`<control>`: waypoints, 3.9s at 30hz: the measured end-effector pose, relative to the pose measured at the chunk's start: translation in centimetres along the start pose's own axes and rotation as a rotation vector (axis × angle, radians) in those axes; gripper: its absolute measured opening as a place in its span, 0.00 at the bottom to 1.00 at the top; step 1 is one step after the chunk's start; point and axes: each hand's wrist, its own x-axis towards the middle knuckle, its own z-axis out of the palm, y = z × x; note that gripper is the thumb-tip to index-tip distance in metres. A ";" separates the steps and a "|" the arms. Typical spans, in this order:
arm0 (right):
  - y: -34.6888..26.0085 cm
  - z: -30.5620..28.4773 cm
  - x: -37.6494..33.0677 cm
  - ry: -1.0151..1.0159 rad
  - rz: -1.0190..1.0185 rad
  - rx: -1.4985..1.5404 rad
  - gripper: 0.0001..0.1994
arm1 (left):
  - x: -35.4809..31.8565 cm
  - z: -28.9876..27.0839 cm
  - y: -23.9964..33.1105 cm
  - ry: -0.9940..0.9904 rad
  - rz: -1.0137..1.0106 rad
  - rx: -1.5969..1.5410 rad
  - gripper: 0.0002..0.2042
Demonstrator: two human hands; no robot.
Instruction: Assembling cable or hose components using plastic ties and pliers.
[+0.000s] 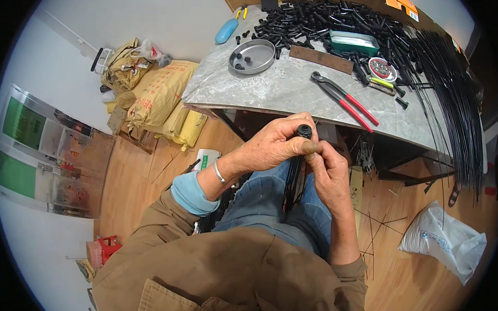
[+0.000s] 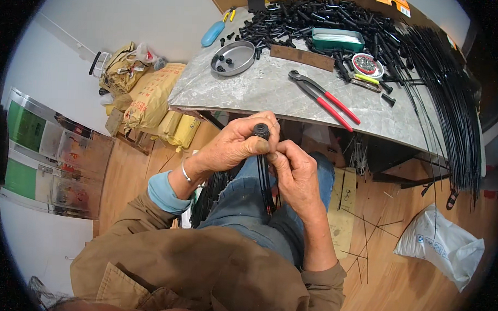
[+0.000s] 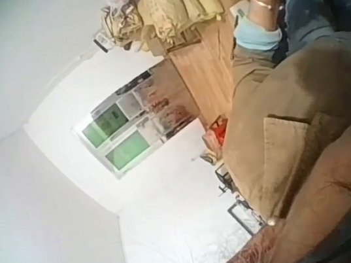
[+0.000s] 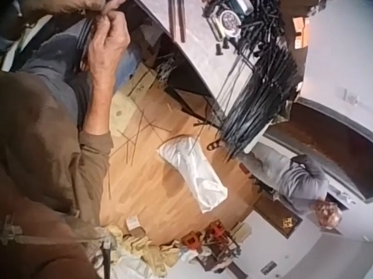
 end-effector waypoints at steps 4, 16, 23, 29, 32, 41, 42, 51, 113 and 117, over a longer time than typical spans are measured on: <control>1.4 0.2 -0.3 0.079 0.072 0.040 0.09 | 0.4 0.4 -1.1 0.065 0.083 -0.133 0.19; 1.3 0.9 -0.2 0.184 0.130 0.132 0.10 | 0.6 3.3 -1.4 0.275 0.013 -0.304 0.29; 1.0 0.7 0.2 0.150 0.136 0.092 0.08 | 0.6 3.4 -1.1 0.356 -0.006 -0.394 0.30; -1.4 -1.5 0.5 0.258 0.062 0.113 0.05 | 0.7 2.9 -1.4 0.409 0.046 -0.498 0.29; -2.6 -1.3 1.5 0.301 -0.128 -0.151 0.09 | 0.7 3.7 -1.1 0.390 0.022 -0.537 0.29; -4.2 0.2 3.0 0.333 -0.372 -0.537 0.10 | 0.7 3.8 -1.6 0.437 0.021 -0.481 0.28; -4.0 0.4 3.0 0.330 -0.371 -0.541 0.10 | 0.6 3.7 -1.9 0.420 0.037 -0.486 0.28; -2.7 1.6 2.9 0.296 -0.141 0.085 0.08 | 1.2 3.3 -1.8 0.431 0.029 -0.521 0.28; -3.4 -3.9 0.8 -0.295 -0.035 -0.760 0.21 | -0.2 0.5 -3.5 0.702 -0.013 -0.206 0.35; -1.7 -2.8 -1.7 -0.350 0.653 0.243 0.09 | -0.5 0.3 -4.0 0.694 0.000 -0.240 0.35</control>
